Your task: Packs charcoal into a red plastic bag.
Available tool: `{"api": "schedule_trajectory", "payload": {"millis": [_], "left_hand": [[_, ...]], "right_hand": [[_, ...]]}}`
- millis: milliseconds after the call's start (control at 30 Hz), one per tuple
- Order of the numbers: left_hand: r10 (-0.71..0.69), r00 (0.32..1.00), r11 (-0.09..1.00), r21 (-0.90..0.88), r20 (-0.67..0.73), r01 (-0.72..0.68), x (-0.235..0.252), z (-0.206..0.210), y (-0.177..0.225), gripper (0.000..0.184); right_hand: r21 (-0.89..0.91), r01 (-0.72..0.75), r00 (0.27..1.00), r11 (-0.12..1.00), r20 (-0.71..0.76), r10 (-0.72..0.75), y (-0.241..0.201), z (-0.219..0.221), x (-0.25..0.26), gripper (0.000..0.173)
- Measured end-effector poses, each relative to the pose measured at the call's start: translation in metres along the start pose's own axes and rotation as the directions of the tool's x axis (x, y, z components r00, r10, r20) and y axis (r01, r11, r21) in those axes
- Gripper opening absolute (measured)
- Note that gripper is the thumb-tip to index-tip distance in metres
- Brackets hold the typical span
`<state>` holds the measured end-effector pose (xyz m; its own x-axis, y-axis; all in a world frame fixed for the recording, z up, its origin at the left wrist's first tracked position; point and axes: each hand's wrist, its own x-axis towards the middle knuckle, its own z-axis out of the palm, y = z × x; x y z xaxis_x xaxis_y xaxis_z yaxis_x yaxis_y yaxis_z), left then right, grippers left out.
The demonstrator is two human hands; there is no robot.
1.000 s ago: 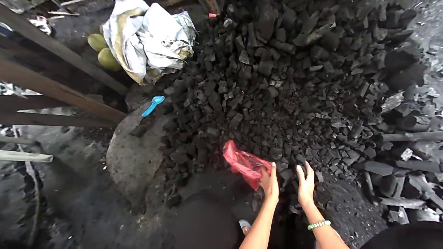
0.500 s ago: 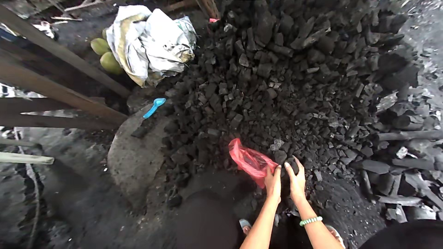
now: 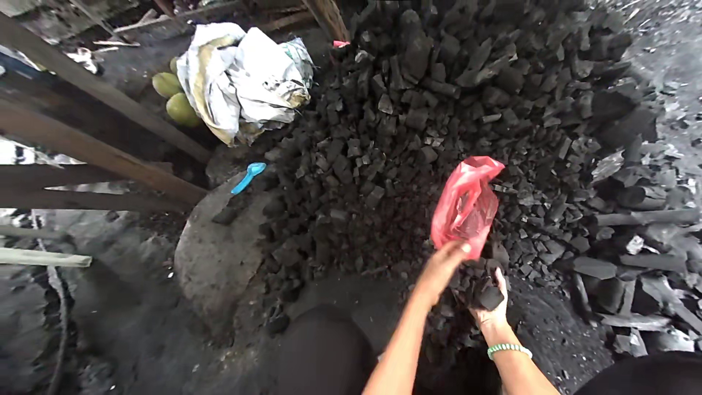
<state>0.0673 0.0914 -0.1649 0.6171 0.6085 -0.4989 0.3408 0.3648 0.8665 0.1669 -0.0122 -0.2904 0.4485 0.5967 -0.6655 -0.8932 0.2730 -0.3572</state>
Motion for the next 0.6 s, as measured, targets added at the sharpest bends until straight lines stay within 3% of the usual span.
{"api": "schedule_trajectory", "payload": {"millis": [133, 233, 300, 367, 467, 500, 600], "left_hand": [[-0.158, 0.971, 0.986, -0.087, -0.177, 0.144, 0.034, -0.058, -0.011, 0.06], [-0.264, 0.927, 0.964, -0.092, -0.265, 0.248, 0.045, -0.071, 0.004, 0.072], [-0.282, 0.911, 0.956, -0.009, -0.301, 0.293, 0.05, -0.07, 0.014, 0.083], [-0.221, 0.917, 0.938, 0.186, -0.333, 0.293, 0.06, -0.072, 0.021, 0.079], [-0.078, 0.961, 0.74, 0.63, -0.265, 0.234, 0.069, -0.071, 0.04, 0.038], [-0.043, 0.976, 0.676, 0.714, -0.211, 0.185, 0.068, -0.07, 0.046, 0.033], [-0.004, 1.0, 0.666, 0.746, 0.005, -0.001, 0.064, -0.071, 0.061, 0.072]], "right_hand": [[0.044, -0.022, 0.999, 0.999, -0.032, 0.023, -0.004, 0.015, -0.01, 0.06], [0.076, 0.017, 1.0, 0.997, 0.01, -0.018, -0.013, 0.044, -0.018, 0.059], [0.085, 0.044, 0.996, 0.995, 0.069, -0.05, -0.019, 0.071, -0.025, 0.057], [0.109, 0.039, 0.974, 0.993, 0.219, -0.062, -0.026, 0.099, -0.03, 0.058], [0.094, -0.014, 0.897, 0.995, 0.44, -0.029, -0.036, 0.134, -0.027, 0.056], [0.081, -0.021, 0.878, 0.996, 0.479, -0.021, -0.037, 0.143, -0.023, 0.053], [0.003, 0.011, 0.886, 1.0, 0.464, -0.011, -0.035, 0.164, -0.008, 0.046]]}}
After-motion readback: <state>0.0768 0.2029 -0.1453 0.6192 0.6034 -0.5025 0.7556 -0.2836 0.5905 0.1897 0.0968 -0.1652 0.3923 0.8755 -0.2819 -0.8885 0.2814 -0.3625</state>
